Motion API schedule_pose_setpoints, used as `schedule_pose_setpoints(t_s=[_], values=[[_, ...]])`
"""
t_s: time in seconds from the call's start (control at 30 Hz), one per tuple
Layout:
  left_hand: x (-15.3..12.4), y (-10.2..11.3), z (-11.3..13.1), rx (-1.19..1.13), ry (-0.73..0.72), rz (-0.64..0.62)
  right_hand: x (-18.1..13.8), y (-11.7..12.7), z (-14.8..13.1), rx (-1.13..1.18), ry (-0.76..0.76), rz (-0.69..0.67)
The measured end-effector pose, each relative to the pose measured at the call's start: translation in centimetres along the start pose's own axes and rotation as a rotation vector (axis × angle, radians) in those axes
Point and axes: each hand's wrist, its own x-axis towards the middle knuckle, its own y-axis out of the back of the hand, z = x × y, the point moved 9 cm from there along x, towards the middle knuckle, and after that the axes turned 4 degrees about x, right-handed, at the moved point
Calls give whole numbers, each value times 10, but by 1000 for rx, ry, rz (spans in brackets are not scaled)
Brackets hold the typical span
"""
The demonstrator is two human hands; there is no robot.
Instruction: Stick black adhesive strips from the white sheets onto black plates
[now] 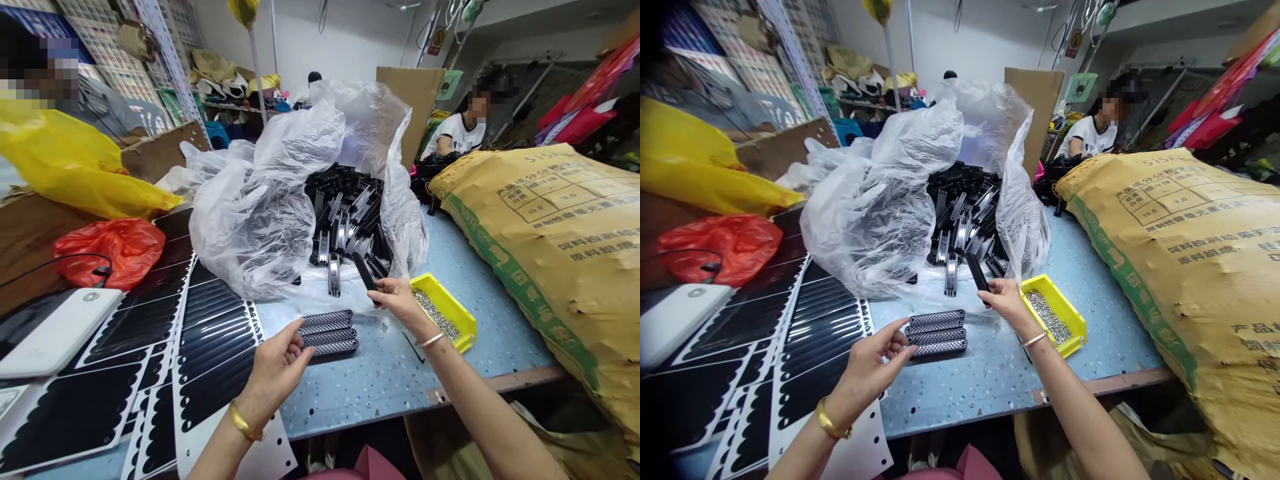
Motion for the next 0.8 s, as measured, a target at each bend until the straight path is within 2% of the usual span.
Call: schedule_pose_setpoints(t_s=[0.1,0.2,0.33,0.4,0.47,0.53,0.63,0.73,0.8], values=[[4,-8,13,-60,-6,-32,-33,0,-17,383,35,-125],[6,-16,25,-185,24,-80,-63,-4,-28,516,29,-227],[3,-29,26,-489,209,-176,-96,-23,-34,433,103,-333],[-4,-38,23,-628,312,-263,-111,-27,-39,273,258,-286],[-14,-44,19,-683,371,-353,-128,-26,-47,107,451,-178],[-25,-47,13,-677,384,-414,-141,-26,-51,15,568,-107],[-37,-44,3,-603,324,-431,-147,-36,-38,-40,524,-161],[-43,-37,-9,-353,194,-357,-146,-52,-18,-82,442,-226],[-45,-31,-13,-115,77,-274,-146,-60,-11,-133,462,-188]])
